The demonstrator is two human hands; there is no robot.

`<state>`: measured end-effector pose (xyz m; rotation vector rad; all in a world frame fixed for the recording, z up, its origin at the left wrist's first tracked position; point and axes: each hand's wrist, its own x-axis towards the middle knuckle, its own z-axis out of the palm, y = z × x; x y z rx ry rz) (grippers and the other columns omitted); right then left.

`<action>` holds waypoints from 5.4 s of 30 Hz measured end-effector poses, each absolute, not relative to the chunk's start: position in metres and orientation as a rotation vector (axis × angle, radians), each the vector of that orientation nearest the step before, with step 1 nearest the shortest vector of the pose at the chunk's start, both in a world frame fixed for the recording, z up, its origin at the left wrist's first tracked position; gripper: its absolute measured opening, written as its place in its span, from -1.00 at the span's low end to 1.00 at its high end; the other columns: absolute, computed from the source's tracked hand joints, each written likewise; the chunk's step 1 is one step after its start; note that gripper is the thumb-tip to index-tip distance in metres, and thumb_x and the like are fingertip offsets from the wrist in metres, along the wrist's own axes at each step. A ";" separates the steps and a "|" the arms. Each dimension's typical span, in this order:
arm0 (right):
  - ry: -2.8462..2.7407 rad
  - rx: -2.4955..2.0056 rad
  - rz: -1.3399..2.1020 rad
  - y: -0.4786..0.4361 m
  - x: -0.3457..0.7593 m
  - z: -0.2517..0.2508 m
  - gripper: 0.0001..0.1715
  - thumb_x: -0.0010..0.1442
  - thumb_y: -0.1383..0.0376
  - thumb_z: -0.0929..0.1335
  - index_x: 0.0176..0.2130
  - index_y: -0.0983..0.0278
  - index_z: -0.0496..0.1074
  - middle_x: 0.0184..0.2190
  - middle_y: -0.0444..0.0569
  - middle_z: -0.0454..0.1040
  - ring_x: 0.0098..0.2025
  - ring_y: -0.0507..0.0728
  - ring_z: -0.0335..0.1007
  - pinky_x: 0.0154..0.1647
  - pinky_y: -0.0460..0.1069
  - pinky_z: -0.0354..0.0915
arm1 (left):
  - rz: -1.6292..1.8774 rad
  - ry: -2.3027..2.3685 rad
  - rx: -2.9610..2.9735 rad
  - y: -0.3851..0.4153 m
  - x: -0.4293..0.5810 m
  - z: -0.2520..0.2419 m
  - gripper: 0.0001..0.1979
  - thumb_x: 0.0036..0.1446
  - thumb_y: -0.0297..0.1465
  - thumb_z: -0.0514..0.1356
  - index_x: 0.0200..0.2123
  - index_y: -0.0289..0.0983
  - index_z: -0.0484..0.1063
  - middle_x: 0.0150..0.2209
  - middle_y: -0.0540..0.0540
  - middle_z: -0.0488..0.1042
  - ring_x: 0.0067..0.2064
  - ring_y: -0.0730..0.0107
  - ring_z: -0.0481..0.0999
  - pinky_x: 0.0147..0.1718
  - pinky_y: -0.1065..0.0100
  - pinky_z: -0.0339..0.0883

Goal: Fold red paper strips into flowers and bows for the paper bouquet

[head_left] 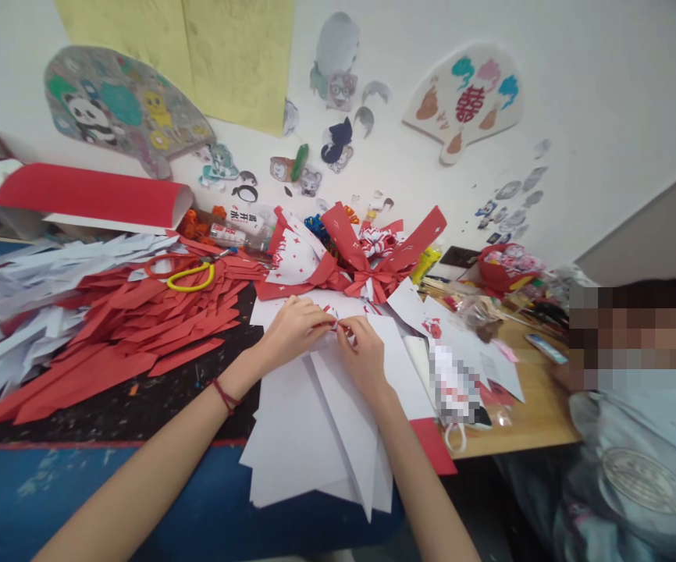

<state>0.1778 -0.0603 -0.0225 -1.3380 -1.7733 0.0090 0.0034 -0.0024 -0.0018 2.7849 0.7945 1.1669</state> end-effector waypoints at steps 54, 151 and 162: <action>-2.011 -1.336 -0.173 -0.055 0.177 -0.034 -0.78 0.24 0.45 0.27 -0.39 0.23 0.43 -0.41 -0.07 0.47 -0.30 0.13 0.32 -0.26 0.01 0.19 | 0.759 0.695 3.260 -0.005 0.003 -0.011 -0.85 0.07 -0.62 0.09 -0.37 -0.30 0.40 -0.41 -0.16 0.45 -0.30 0.22 0.37 -0.32 0.21 0.15; -1.625 -1.203 -0.047 -0.065 0.169 -0.017 -0.82 0.18 0.17 0.40 -0.31 0.23 0.39 -0.35 -0.07 0.40 -0.32 0.09 0.32 -0.27 -0.01 0.28 | 1.332 1.031 2.398 -0.009 0.016 -0.006 -0.82 0.25 -0.34 0.11 -0.36 -0.25 0.44 -0.29 -0.08 0.45 -0.23 0.26 0.28 -0.19 0.20 0.11; -1.685 -1.299 -0.221 -0.064 0.173 -0.021 -0.79 0.26 0.16 0.33 -0.30 0.23 0.46 -0.33 -0.02 0.37 -0.24 0.13 0.32 -0.17 0.02 0.25 | 1.356 0.974 2.436 -0.014 0.016 0.003 -0.82 0.25 -0.33 0.14 -0.35 -0.23 0.49 -0.31 -0.07 0.46 -0.24 0.29 0.29 -0.21 0.20 0.13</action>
